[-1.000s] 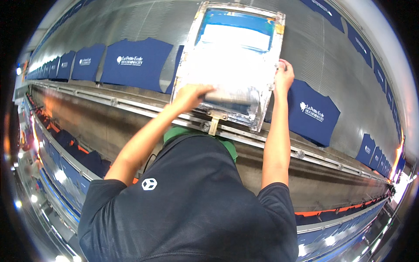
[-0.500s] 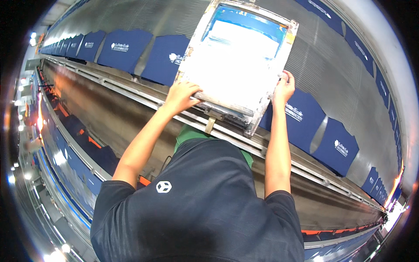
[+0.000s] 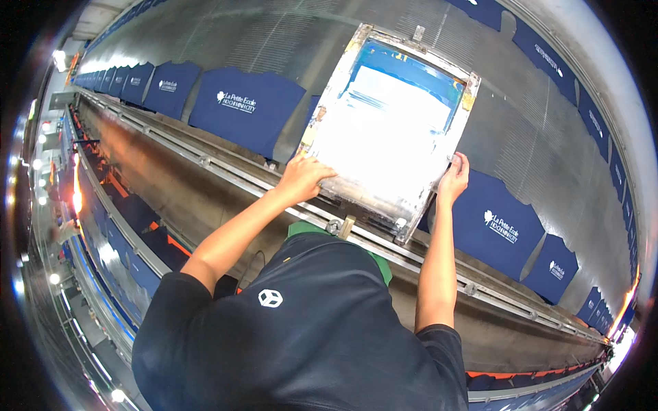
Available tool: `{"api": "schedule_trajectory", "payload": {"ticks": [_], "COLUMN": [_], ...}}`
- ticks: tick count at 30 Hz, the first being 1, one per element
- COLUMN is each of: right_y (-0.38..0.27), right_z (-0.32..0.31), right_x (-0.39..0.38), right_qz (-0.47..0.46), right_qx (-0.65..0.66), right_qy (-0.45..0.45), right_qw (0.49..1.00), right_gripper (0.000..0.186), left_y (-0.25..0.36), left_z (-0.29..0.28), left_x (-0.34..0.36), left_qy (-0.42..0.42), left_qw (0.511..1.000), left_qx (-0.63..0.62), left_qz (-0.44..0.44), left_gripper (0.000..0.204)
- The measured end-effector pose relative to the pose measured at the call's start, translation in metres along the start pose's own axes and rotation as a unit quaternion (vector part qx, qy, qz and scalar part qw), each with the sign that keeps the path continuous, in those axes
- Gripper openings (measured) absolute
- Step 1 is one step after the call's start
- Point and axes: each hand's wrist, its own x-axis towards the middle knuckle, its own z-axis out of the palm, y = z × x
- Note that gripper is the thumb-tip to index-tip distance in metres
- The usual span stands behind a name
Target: The person uses a squeegee to spread white ink across a screen printing frame placed over a blue t-shirt. The person repeatedly pulls the squeegee across the screen to transfer the ink onto the fabric.
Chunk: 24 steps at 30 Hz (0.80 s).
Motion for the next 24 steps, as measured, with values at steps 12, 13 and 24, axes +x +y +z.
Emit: {"api": "schedule_trajectory", "payload": {"ticks": [12, 13, 24], "right_y": [-0.128, -0.165, -0.117], "right_z": [-0.01, 0.0, 0.032], "right_x": [0.037, 0.035, 0.021], "right_qz": [-0.262, -0.233, -0.165], "right_qx": [-0.205, -0.289, -0.44], "right_qy": [-0.133, -0.203, -0.275], "right_qw": [0.934, 0.906, 0.839], "right_gripper": [0.057, 0.064, 0.032], "left_y": [-0.043, -0.045, -0.034], "left_z": [-0.061, -0.062, -0.035], "left_x": [0.227, 0.238, 0.202], "left_qy": [-0.094, -0.113, -0.099], "left_qw": [0.996, 0.994, 0.995], "left_qx": [0.008, 0.01, 0.024], "left_qz": [-0.003, -0.003, -0.023], "left_gripper": [0.039, 0.041, 0.039]}}
